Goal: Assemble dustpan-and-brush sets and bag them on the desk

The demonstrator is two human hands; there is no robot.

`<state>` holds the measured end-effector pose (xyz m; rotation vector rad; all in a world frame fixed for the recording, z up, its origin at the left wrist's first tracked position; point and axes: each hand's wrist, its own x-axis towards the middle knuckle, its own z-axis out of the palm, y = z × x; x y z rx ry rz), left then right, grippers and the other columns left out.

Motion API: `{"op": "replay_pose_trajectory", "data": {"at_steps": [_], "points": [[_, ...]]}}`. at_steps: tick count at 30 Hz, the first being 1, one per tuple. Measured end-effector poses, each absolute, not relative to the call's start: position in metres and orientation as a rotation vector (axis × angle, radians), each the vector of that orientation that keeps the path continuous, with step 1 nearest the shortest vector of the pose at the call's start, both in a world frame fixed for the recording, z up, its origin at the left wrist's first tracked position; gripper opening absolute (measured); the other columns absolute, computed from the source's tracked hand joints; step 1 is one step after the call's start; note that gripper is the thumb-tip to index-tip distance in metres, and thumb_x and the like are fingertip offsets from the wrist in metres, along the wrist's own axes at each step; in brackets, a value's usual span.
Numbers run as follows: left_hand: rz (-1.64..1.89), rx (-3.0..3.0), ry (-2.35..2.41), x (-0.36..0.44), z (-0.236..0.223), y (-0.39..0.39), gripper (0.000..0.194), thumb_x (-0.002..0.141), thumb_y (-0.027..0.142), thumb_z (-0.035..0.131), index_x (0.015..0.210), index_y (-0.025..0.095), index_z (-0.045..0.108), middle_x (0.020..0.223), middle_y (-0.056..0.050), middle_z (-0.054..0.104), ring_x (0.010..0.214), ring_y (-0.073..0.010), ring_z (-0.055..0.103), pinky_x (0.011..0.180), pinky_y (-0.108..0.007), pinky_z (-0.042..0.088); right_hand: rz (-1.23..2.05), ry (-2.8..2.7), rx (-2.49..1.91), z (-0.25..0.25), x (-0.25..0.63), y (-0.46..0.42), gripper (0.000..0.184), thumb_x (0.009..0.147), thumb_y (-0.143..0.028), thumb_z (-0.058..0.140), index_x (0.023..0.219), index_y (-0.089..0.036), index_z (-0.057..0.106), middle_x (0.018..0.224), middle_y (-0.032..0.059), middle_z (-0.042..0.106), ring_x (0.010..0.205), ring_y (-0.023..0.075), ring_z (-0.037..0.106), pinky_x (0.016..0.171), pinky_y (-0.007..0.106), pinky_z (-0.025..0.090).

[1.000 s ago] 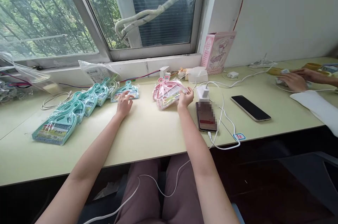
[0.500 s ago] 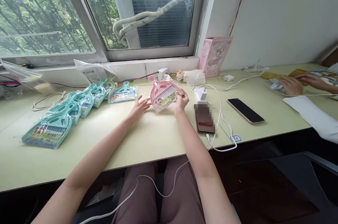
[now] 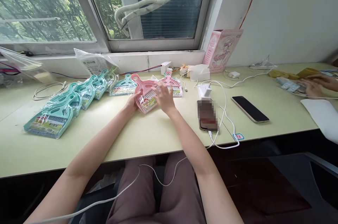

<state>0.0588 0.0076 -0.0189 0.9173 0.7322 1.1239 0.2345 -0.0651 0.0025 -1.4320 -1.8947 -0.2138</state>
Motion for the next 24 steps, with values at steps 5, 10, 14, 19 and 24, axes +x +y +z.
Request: {"op": "replay_pose_trajectory", "data": {"at_steps": [5, 10, 14, 19, 24], "points": [[1.208, 0.956, 0.793, 0.052, -0.018, 0.011, 0.04, 0.077, 0.03, 0.068, 0.115, 0.017, 0.064, 0.102, -0.005, 0.073, 0.094, -0.023, 0.07, 0.087, -0.037, 0.056, -0.154, -2.075, -1.474, 0.0, 0.238, -0.062, 0.032, 0.093, -0.025, 0.058, 0.125, -0.026, 0.06, 0.121, 0.0091, 0.064, 0.112, 0.0276, 0.055, 0.097, 0.044, 0.036], [1.197, 1.022, 0.757, 0.049, -0.012, 0.01, 0.041, 0.079, 0.03, 0.067, 0.118, 0.02, 0.063, 0.114, -0.005, 0.07, 0.106, -0.0237, 0.066, 0.089, -0.035, 0.055, -0.232, -2.078, -1.508, -0.001, 0.243, -0.06, 0.011, 0.092, -0.025, 0.061, 0.1, -0.022, 0.068, 0.121, 0.0102, 0.061, 0.116, 0.0292, 0.05, 0.093, 0.042, 0.034], [1.121, 1.095, 0.774, 0.047, -0.01, 0.008, 0.043, 0.079, 0.035, 0.068, 0.119, 0.02, 0.063, 0.109, -0.005, 0.071, 0.105, -0.0258, 0.067, 0.092, -0.038, 0.055, -0.22, -2.094, -1.5, -0.004, 0.237, -0.06, 0.023, 0.09, -0.021, 0.063, 0.113, -0.02, 0.062, 0.127, 0.0112, 0.058, 0.118, 0.0281, 0.05, 0.096, 0.041, 0.036], [1.125, 1.065, 0.761, 0.047, -0.018, 0.013, 0.046, 0.077, 0.035, 0.068, 0.12, 0.02, 0.062, 0.107, -0.006, 0.072, 0.102, -0.0255, 0.068, 0.094, -0.041, 0.055, -0.141, -2.172, -1.526, -0.005, 0.234, -0.058, 0.019, 0.091, -0.021, 0.062, 0.111, -0.019, 0.062, 0.111, 0.0093, 0.065, 0.106, 0.0257, 0.057, 0.092, 0.038, 0.038], [1.169, 0.951, 0.865, 0.047, -0.028, 0.027, 0.033, 0.077, 0.03, 0.068, 0.107, 0.015, 0.065, 0.098, -0.01, 0.072, 0.095, -0.0253, 0.07, 0.095, -0.044, 0.055, -0.266, -2.26, -1.506, -0.002, 0.234, -0.061, 0.01, 0.093, -0.016, 0.055, 0.091, -0.018, 0.065, 0.102, 0.0095, 0.068, 0.107, 0.0263, 0.055, 0.094, 0.038, 0.033]]}}
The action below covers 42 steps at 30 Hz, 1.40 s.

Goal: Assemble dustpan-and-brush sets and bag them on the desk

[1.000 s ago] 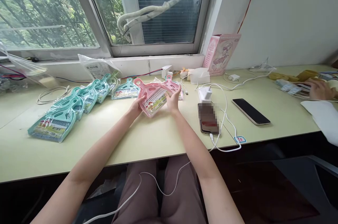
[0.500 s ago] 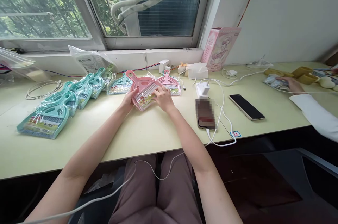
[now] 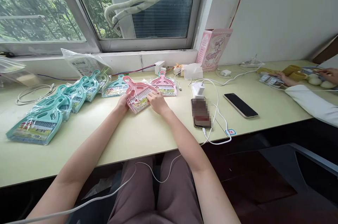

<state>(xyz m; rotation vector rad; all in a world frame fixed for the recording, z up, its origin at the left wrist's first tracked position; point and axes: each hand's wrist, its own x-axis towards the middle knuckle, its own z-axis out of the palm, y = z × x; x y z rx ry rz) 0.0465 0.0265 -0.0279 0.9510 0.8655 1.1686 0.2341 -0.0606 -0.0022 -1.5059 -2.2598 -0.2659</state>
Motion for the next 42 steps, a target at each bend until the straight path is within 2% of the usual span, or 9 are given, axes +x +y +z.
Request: {"op": "replay_pose_trajectory", "data": {"at_steps": [8, 11, 14, 18, 24, 31, 37, 40, 42], "points": [[1.347, 0.769, 0.909, 0.027, -0.022, 0.04, 0.034, 0.083, 0.016, 0.057, 0.117, 0.012, 0.061, 0.105, -0.01, 0.072, 0.107, -0.0261, 0.068, 0.099, -0.043, 0.054, -0.257, -2.272, -1.478, -0.002, 0.237, -0.062, 0.026, 0.094, -0.009, 0.041, 0.095, -0.017, 0.066, 0.101, 0.0083, 0.069, 0.094, 0.0226, 0.058, 0.102, 0.041, 0.025], [1.443, 0.715, 0.904, 0.015, -0.02, 0.05, 0.034, 0.088, 0.015, 0.05, 0.121, 0.009, 0.058, 0.108, -0.011, 0.072, 0.109, -0.0227, 0.067, 0.1, -0.04, 0.054, -0.206, -2.259, -1.545, -0.007, 0.241, -0.059, 0.029, 0.093, -0.011, 0.047, 0.117, -0.015, 0.062, 0.112, 0.0116, 0.067, 0.104, 0.026, 0.058, 0.104, 0.045, 0.026], [1.473, 0.701, 0.895, 0.011, -0.024, 0.059, 0.031, 0.09, 0.014, 0.048, 0.118, 0.009, 0.059, 0.107, -0.011, 0.071, 0.106, -0.0208, 0.068, 0.099, -0.038, 0.054, -0.218, -2.183, -1.51, -0.005, 0.239, -0.062, 0.053, 0.091, -0.011, 0.05, 0.143, -0.016, 0.041, 0.136, 0.0149, 0.054, 0.124, 0.0297, 0.049, 0.106, 0.047, 0.03], [1.49, 0.72, 1.012, 0.022, -0.028, 0.057, 0.015, 0.085, 0.02, 0.06, 0.098, 0.015, 0.063, 0.094, -0.007, 0.073, 0.093, -0.0207, 0.071, 0.089, -0.032, 0.058, -0.21, -2.161, -1.332, 0.006, 0.228, -0.071, 0.054, 0.094, -0.009, 0.043, 0.145, -0.023, 0.038, 0.147, 0.0114, 0.043, 0.138, 0.0276, 0.037, 0.111, 0.047, 0.033], [1.353, 0.778, 0.854, 0.032, -0.019, 0.036, 0.016, 0.086, 0.021, 0.056, 0.097, 0.015, 0.066, 0.094, -0.007, 0.073, 0.094, -0.0221, 0.07, 0.086, -0.032, 0.059, 0.02, -2.305, -1.165, -0.001, 0.227, -0.062, 0.036, 0.095, -0.014, 0.049, 0.13, -0.018, 0.056, 0.136, 0.0117, 0.055, 0.13, 0.0248, 0.047, 0.112, 0.043, 0.035], [1.374, 0.701, 0.933, 0.023, -0.012, 0.038, 0.018, 0.083, 0.016, 0.055, 0.098, 0.016, 0.065, 0.086, -0.006, 0.072, 0.09, -0.0214, 0.071, 0.083, -0.032, 0.06, 0.089, -2.208, -1.454, -0.007, 0.235, -0.058, 0.041, 0.101, -0.031, 0.046, 0.139, -0.017, 0.052, 0.116, 0.0111, 0.069, 0.115, 0.0274, 0.055, 0.101, 0.042, 0.039], [1.393, 0.777, 0.786, 0.013, 0.002, 0.034, 0.013, 0.083, 0.017, 0.053, 0.09, 0.016, 0.064, 0.09, -0.006, 0.071, 0.093, -0.0204, 0.07, 0.088, -0.035, 0.059, 0.199, -2.166, -1.483, 0.002, 0.222, -0.066, 0.038, 0.099, -0.033, 0.052, 0.134, -0.019, 0.058, 0.117, 0.0094, 0.07, 0.117, 0.0266, 0.056, 0.099, 0.036, 0.038], [1.393, 0.862, 0.694, 0.017, 0.008, 0.028, 0.014, 0.083, 0.019, 0.054, 0.092, 0.018, 0.065, 0.094, -0.004, 0.072, 0.097, -0.0202, 0.069, 0.092, -0.035, 0.057, 0.458, -1.993, -1.46, 0.004, 0.221, -0.066, 0.036, 0.1, -0.037, 0.049, 0.131, -0.021, 0.059, 0.097, 0.0041, 0.074, 0.102, 0.021, 0.064, 0.088, 0.028, 0.043], [1.366, 0.885, 0.687, 0.022, 0.007, 0.025, 0.014, 0.084, 0.02, 0.054, 0.092, 0.018, 0.066, 0.094, -0.004, 0.072, 0.099, -0.0206, 0.069, 0.093, -0.036, 0.057, 0.678, -1.795, -1.44, 0.004, 0.222, -0.063, 0.037, 0.102, -0.042, 0.044, 0.123, -0.019, 0.062, 0.079, 0.0017, 0.072, 0.078, 0.0163, 0.067, 0.073, 0.023, 0.046]]}}
